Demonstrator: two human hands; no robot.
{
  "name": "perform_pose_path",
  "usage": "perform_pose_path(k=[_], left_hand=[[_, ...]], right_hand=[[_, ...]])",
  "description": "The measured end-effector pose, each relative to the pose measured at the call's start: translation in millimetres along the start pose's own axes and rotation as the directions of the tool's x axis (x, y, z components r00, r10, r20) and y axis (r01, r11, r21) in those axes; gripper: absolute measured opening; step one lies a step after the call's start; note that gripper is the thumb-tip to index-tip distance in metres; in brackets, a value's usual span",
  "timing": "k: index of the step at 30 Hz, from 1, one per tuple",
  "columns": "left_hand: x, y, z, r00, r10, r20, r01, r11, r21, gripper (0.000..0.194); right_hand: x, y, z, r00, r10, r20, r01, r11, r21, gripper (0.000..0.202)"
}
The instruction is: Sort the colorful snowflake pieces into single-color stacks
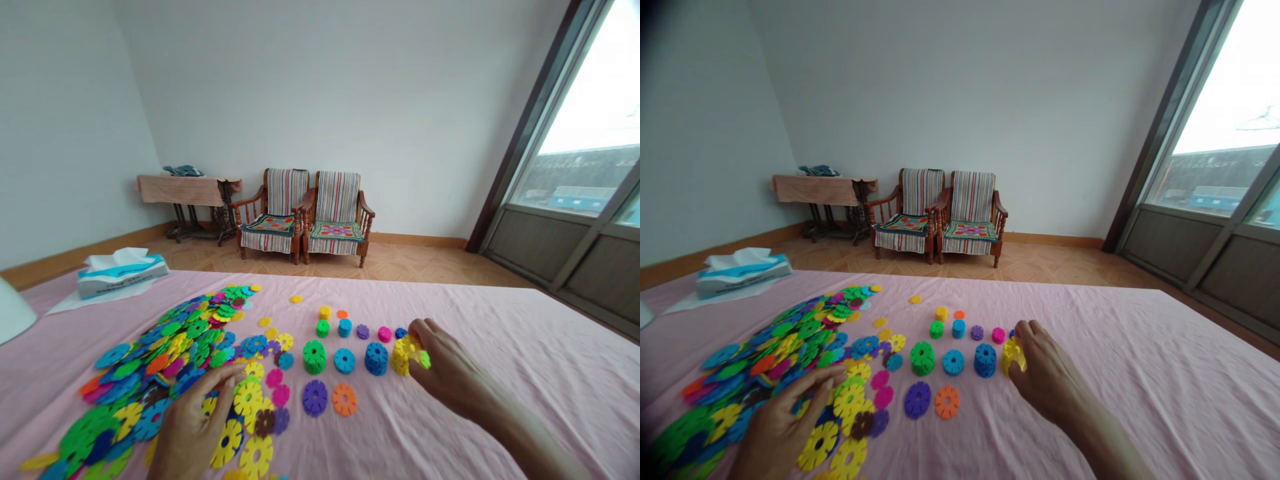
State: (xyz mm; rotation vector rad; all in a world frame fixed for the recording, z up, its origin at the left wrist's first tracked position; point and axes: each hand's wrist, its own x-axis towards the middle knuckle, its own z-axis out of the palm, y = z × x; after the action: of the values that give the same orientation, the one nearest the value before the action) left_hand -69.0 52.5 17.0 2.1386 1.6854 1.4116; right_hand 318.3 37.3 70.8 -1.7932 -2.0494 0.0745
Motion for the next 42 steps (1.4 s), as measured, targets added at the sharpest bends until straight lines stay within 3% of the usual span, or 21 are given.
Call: perform_pose_path(k=[10, 27, 35, 42], left_hand=[[0, 2, -0.8, 1.000, 0.009, 0.005, -0.009, 1.000, 0.000, 0.029], [1, 3, -0.4, 1.000, -0.006, 0.012, 0.006, 1.000, 0.000, 0.031], [0, 3, -0.4, 1.000, 0.016, 0.005, -0.016, 1.000, 0.015, 0.028], [-1, -2, 0.7, 1.000, 0.018, 0.003, -0.018, 1.000, 0.015, 0.028]], right_hand=[[6, 12, 12, 1.000, 0.016, -0.009, -0.016, 0.999, -0.033, 0.018], [4, 16, 14, 1.000, 0.022, 0.018, -0.021, 0.999, -0.029, 0.023], [9, 17, -17, 0.976, 0.085, -0.199, -0.080, 0.996, 0.035, 0.026], [6, 14, 6, 0.999, -0.029, -0.036, 0.027, 0.999, -0.043, 0.027]])
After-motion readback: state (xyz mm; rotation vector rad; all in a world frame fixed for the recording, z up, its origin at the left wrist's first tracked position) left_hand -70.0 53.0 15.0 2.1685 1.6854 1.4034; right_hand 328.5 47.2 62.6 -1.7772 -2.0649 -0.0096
